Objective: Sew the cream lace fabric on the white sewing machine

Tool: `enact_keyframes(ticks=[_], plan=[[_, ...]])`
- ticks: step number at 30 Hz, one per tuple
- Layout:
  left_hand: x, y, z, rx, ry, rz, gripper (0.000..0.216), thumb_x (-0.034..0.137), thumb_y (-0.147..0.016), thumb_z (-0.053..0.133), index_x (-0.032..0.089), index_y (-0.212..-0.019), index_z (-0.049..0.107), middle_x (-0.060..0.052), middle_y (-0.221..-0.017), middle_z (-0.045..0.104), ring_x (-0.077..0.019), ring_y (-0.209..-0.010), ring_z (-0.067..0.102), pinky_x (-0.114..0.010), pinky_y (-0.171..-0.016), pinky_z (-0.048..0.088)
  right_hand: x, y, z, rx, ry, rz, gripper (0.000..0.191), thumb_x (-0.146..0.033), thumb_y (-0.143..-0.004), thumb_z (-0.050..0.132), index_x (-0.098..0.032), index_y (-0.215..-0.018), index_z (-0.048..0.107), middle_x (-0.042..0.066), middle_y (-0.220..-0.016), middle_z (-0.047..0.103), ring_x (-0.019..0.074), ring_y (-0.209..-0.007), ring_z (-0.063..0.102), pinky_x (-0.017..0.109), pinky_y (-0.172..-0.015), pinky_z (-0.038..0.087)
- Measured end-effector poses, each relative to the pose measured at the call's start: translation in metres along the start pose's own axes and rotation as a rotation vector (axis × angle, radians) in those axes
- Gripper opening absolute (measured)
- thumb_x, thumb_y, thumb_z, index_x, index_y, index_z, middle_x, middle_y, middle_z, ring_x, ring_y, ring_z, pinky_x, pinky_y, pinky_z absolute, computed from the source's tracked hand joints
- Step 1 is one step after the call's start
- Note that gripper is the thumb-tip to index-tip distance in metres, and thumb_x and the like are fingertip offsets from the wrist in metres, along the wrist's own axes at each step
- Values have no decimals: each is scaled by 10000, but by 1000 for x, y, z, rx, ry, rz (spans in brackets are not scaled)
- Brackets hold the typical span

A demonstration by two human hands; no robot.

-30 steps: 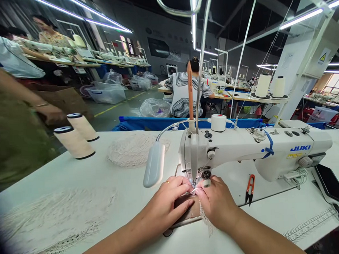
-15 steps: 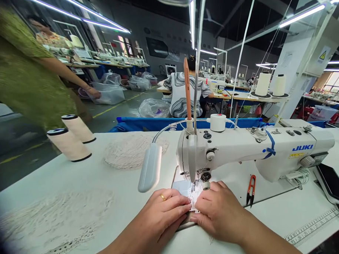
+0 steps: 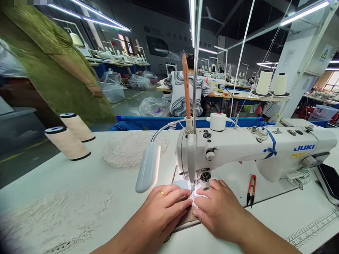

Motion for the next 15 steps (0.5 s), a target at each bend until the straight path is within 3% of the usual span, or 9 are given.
enact_keyframes(ticks=[7,15], plan=[[2,2,1,-14,-19,5,318,61,-1030,422,209,-1074,701,-30,-956,756,-240,-882,624,-408,-761,356,-1,0,1,-29,10,3,148,-247,-1075,619,-201,-934,613,19,-980,735,240,-947,625,390,-802,396],[4,-9,-8,-12,-49,-28,342,128,-1089,388,205,-1012,712,-46,-922,765,-247,-841,651,-409,-748,397,5,-2,6,-1,-17,46,99,-211,-1044,637,-209,-952,603,32,-1046,752,257,-992,631,403,-844,425]])
Point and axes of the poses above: each hand's wrist, its own y-axis away from the middle knuckle, its own z-axis out of the palm, x = y × z, the point moved 3 cm from there along -y, towards the middle knuckle
